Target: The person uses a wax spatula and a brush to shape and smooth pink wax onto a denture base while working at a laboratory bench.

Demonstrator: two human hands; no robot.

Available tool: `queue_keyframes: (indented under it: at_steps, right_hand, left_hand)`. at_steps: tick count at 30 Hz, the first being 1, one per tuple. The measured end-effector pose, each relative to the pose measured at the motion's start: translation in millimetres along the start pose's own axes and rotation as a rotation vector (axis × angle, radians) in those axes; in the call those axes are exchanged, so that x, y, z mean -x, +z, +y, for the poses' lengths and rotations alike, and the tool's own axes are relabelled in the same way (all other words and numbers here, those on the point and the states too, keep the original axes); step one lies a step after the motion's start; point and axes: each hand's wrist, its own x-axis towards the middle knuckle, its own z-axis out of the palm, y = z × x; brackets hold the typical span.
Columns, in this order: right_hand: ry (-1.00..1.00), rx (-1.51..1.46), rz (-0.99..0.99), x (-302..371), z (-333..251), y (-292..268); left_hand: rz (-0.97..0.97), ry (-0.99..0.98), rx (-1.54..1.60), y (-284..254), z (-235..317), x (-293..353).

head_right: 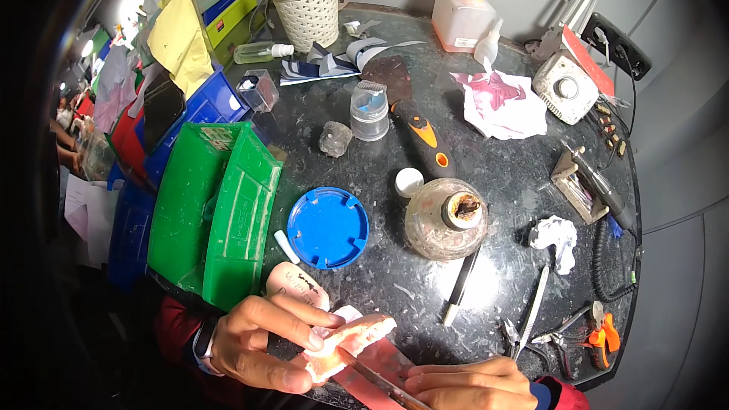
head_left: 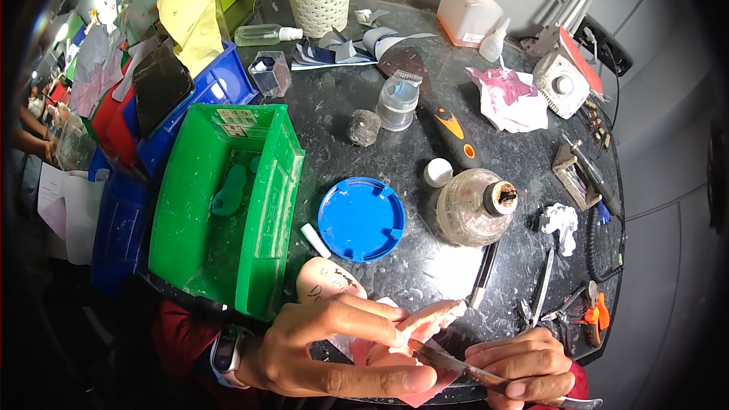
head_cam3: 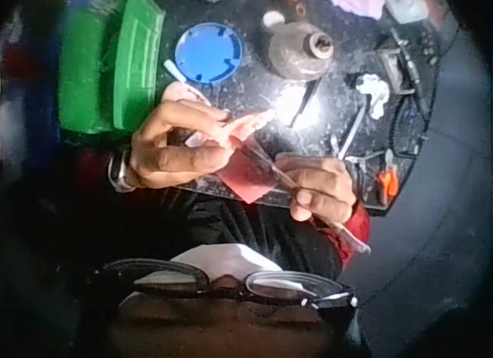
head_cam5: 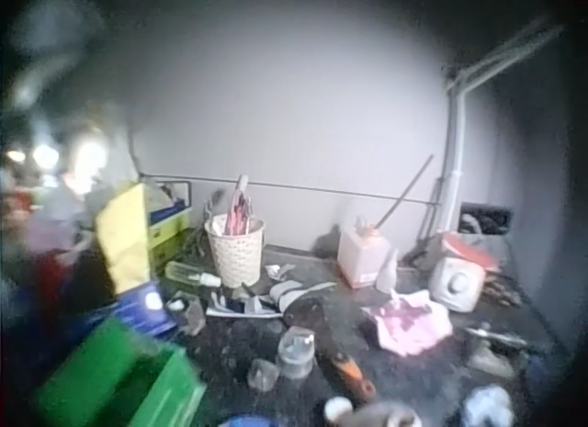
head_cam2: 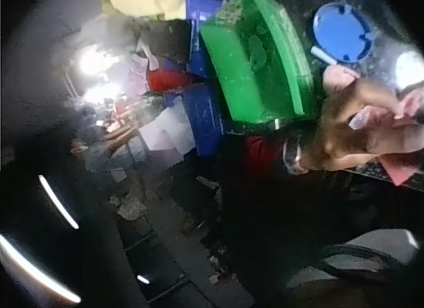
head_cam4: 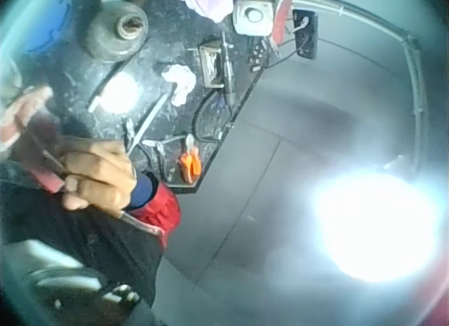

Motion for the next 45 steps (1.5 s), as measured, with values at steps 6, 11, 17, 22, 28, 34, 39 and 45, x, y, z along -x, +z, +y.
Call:
queue_keyframes:
  at_steps: [6, 11, 17, 22, 28, 34, 39, 45]
  right_hand:
    - [-0.007, 0.055, 0.042, 1, -4, 2]
    - [-0.022, 0.057, -0.014, 3, -1, -3]
    - [0.001, 0.169, 0.222, 15, -8, 5]
    - [0.004, 0.523, 0.746, 5, 17, 27]
    - [0.266, 0.351, 0.284, 12, 9, 10]
    - [0.413, -0.017, 0.154, 12, 9, 13]
    - [0.328, 0.071, 0.118, 6, 12, 10]
    - [0.384, 0.161, 0.156, 6, 7, 12]
  left_hand:
    - [-0.003, 0.023, 0.003, 1, 1, -1]
    - [0.054, 0.029, 0.046, 9, -6, -1]
    - [0.046, 0.052, 0.060, 10, -5, -4]
    - [0.043, 0.043, -0.041, 8, -9, 3]
    - [0.179, 0.026, 0.132, 18, -11, 1]
    - [0.070, -0.023, 0.134, 11, -12, 0]
    - [0.045, -0.148, 0.206, 12, -7, 6]
    - [0.002, -0.319, 0.624, 13, -7, 4]
